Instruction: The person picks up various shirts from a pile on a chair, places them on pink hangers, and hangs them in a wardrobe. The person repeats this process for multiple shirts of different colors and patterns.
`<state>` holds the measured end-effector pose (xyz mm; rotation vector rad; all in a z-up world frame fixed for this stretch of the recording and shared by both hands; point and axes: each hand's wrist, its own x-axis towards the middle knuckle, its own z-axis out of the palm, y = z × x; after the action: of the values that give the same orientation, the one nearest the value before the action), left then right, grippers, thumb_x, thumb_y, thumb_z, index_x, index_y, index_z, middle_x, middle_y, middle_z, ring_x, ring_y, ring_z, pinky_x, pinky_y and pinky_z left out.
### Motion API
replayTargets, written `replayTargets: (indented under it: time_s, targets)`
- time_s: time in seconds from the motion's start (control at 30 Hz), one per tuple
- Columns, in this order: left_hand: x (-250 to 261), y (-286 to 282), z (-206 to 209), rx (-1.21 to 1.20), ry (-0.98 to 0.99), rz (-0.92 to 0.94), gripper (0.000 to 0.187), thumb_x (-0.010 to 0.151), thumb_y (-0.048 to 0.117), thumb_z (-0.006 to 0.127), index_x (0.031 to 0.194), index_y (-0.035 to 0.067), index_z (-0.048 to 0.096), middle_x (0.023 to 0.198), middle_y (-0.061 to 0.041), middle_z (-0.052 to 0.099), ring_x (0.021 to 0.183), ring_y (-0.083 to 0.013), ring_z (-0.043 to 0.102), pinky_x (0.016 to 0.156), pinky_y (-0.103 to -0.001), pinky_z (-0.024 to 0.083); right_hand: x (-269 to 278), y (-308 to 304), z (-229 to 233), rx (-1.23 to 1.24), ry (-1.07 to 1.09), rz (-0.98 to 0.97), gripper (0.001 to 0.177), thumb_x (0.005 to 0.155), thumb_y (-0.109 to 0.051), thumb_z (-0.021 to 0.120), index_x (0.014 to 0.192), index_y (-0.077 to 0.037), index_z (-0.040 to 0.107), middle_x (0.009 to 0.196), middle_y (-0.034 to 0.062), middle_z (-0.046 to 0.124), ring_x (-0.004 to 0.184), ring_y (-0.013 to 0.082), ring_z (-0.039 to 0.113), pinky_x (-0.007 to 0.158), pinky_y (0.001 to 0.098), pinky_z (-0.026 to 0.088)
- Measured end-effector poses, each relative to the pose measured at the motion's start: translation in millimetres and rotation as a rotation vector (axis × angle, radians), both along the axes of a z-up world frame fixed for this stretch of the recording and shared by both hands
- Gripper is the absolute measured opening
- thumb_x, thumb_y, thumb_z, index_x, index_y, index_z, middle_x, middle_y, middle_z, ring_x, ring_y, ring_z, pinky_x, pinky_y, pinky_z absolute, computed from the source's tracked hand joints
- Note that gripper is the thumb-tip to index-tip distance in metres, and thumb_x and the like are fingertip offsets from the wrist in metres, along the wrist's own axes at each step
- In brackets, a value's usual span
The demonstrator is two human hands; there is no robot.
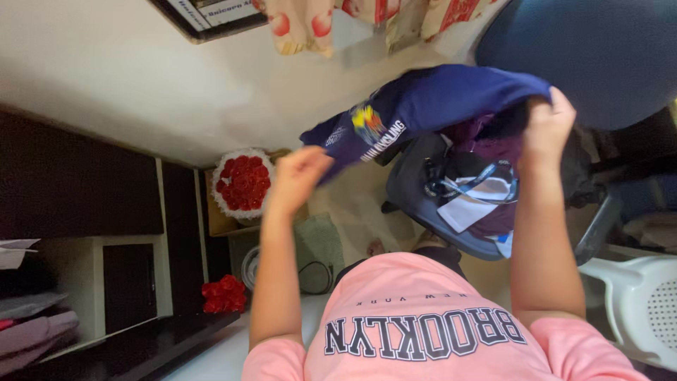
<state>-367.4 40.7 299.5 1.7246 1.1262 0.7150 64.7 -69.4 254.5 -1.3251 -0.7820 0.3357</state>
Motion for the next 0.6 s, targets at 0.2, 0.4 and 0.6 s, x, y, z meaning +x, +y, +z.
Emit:
replayTargets:
  time_s: [0.2, 0.4, 0.6]
  targets:
    - [83, -46, -70, 0.165, -0.201, -0.45, 0.022, 0.082, 0.018, 0.08, 0.093, 0.005, 0.067, 0.109, -0.005, 0.068, 0.104, -0.0185, 0.062, 0.094, -0.032, 0.047, -60, -30, -77, -0.359, -0.703, 0.064, 0.066, 0.076, -0.006, 0.076, 0.138, 0.001, 0.054, 0.133, 0.0259, 0.054, 0.12, 0.0412, 0.053, 0.104, 0.0456, 0.046]
    - [139, -55, -105, 0.267, 0.01, -0.815, 0.025, 0.073, 0.015, 0.08, 0.092, 0.007, 0.067, 0.084, -0.004, 0.058, 0.096, -0.0223, 0.056, 0.088, -0.036, 0.04, -88, -51, -92, -0.443, -0.54, 0.74, 0.042, 0.069, -0.003, 0.072, 0.111, -0.007, 0.067, 0.105, 0.0135, 0.068, 0.102, 0.0349, 0.066, 0.086, 0.0436, 0.051]
    - [232, -57, -101, -0.276, -0.05, -0.829, 0.028, 0.085, 0.025, 0.076, 0.098, 0.007, 0.059, 0.086, -0.005, 0.055, 0.08, -0.0143, 0.052, 0.071, -0.03, 0.045, 19, -74, -61, -0.449, -0.596, 0.444, 0.029, 0.063, -0.004, 0.074, 0.088, -0.004, 0.061, 0.088, 0.0131, 0.061, 0.089, 0.0349, 0.063, 0.074, 0.0429, 0.05]
